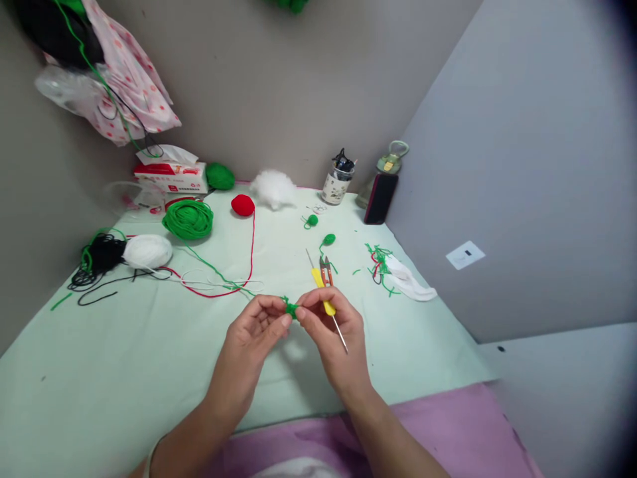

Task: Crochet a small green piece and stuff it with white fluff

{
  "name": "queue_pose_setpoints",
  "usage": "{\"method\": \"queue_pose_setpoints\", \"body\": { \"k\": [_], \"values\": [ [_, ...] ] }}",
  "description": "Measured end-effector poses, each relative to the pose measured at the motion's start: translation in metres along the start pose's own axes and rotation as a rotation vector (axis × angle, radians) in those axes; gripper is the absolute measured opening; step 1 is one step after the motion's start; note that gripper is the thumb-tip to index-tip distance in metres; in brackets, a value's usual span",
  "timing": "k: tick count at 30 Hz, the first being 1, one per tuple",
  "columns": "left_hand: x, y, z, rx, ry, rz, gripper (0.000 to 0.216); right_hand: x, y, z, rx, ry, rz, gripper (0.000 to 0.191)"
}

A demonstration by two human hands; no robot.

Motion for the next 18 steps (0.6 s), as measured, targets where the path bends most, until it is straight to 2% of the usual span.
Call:
{"method": "queue_pose_setpoints", "body": {
  "k": [3, 7, 9, 13, 18],
  "values": [
    [0.001, 0.001, -0.001, -0.033, -0.048, 0.046, 0.015, 0.003, -0.003, -0.004, 0.055, 0.075, 0.007, 0.012],
    [0.001, 0.005, -0.002, -0.172, -0.149, 0.071, 0.017, 0.008, 0.001, -0.016, 0.302, 0.317, 0.069, 0.026],
    [0.0, 0.007, -0.001, -0.24, -0.185, 0.069, 0.019, 0.009, 0.002, -0.021, 0.354, 0.376, 0.067, 0.03],
    [-0.001, 0.007, 0.0, -0.261, -0.198, 0.058, 0.018, 0.007, 0.002, -0.017, 0.233, 0.224, 0.009, 0.023],
    [-0.002, 0.006, -0.003, -0.237, -0.156, 0.049, 0.018, 0.001, 0.002, -0.007, 0.078, 0.053, 0.047, 0.018]
  ]
}}
Point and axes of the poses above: each hand's wrist, its own x-axis towards the middle knuckle, its own y-axis out of the palm, z = x × y, the point moved 4 cm from there along x, towards the middle knuckle, and after that the axes turned 2 degrees about y, right-handed, at the moved point
